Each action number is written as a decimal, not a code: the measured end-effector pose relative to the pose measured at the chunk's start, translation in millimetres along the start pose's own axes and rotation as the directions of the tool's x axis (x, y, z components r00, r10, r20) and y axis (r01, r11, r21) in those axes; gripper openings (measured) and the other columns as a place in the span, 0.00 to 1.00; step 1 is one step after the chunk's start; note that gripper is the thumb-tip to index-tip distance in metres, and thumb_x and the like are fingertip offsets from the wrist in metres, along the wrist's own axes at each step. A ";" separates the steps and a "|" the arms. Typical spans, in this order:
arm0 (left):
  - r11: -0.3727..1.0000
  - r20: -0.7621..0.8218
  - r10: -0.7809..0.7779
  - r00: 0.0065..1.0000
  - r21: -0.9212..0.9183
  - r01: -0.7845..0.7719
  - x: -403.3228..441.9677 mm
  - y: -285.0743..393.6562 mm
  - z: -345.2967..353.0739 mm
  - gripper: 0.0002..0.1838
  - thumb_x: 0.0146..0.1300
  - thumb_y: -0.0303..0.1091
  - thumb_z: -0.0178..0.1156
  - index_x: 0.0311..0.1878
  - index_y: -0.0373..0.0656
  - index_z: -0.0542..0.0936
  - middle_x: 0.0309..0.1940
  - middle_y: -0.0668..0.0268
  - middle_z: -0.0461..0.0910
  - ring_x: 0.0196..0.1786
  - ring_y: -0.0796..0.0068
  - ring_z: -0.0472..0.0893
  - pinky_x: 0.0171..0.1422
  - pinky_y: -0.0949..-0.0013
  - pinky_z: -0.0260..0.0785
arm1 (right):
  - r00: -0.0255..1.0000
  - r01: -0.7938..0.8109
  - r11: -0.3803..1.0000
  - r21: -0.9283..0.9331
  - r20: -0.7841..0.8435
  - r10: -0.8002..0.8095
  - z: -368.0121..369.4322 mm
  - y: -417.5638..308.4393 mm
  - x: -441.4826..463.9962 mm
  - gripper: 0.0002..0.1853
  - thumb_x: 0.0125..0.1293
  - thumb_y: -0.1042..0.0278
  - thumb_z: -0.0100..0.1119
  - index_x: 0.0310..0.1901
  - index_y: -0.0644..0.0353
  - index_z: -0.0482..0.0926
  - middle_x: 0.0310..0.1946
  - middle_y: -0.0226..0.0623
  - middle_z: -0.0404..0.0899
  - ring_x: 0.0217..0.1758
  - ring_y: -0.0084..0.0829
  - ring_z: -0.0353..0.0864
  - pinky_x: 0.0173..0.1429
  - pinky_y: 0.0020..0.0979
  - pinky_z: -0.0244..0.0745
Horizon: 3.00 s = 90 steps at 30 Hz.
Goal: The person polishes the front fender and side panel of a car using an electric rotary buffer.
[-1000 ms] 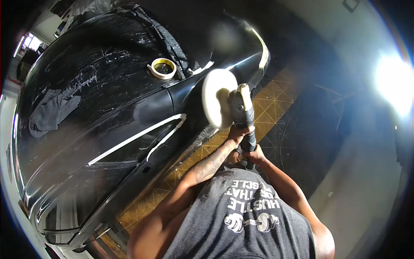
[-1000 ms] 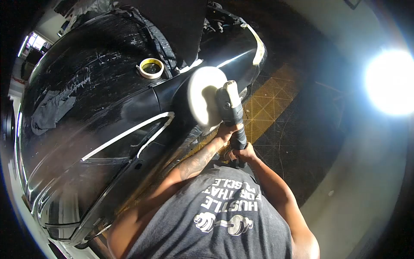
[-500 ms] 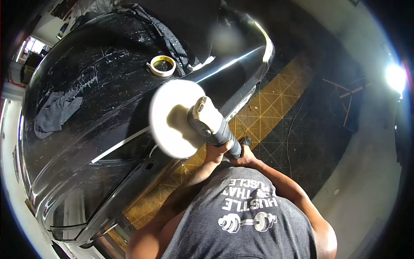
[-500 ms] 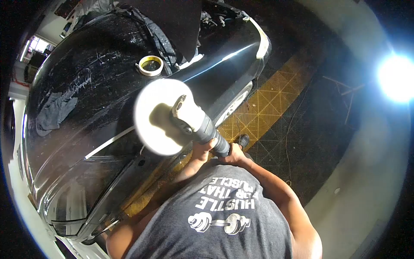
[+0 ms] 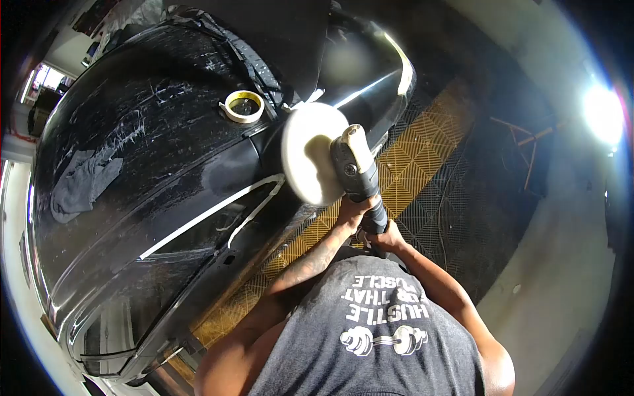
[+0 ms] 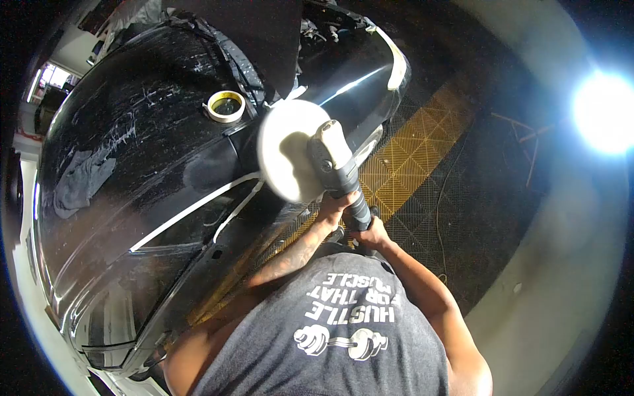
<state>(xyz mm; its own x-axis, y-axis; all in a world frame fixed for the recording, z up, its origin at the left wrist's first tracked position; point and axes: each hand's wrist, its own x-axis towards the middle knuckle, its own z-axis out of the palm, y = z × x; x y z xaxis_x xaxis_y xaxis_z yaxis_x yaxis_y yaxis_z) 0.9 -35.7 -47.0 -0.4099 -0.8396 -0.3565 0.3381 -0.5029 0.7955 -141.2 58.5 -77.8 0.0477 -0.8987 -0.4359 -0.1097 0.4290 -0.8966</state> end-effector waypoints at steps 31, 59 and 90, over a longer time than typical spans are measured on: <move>0.982 -0.122 0.186 0.975 -0.001 -0.187 -49.7 29.9 1.5 0.22 0.52 0.34 0.72 0.49 0.41 0.76 0.42 0.68 0.78 0.44 0.74 0.78 0.54 0.65 0.73 | 0.988 0.150 0.979 -0.135 0.052 -0.144 11.5 -25.8 -17.5 0.20 0.45 0.63 0.72 0.39 0.67 0.84 0.31 0.46 0.85 0.35 0.36 0.86 0.45 0.35 0.79; 0.979 -0.092 0.194 0.977 0.075 -0.187 -56.9 6.2 -8.4 0.21 0.54 0.33 0.70 0.49 0.38 0.77 0.41 0.65 0.79 0.44 0.72 0.79 0.54 0.64 0.73 | 0.986 0.112 0.953 -0.281 0.149 -0.072 -3.2 -21.3 -9.2 0.34 0.35 0.59 0.79 0.46 0.69 0.78 0.36 0.47 0.84 0.41 0.37 0.85 0.47 0.36 0.79; 0.988 -0.085 0.143 0.986 0.064 -0.138 -40.3 21.2 -32.8 0.27 0.48 0.35 0.74 0.51 0.43 0.76 0.43 0.69 0.77 0.46 0.74 0.77 0.58 0.64 0.71 | 1.000 -0.003 0.921 0.391 0.004 0.001 46.0 0.4 6.4 0.25 0.41 0.57 0.76 0.39 0.64 0.83 0.30 0.40 0.84 0.35 0.35 0.85 0.41 0.36 0.80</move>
<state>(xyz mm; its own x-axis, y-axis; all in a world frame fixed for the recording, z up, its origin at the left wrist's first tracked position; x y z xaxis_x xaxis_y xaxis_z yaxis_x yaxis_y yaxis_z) 52.4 -19.3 -31.8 -0.2839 -0.9173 -0.2792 0.3366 -0.3680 0.8668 -95.2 57.1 -84.5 0.0516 -0.8977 -0.4375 0.2867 0.4330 -0.8546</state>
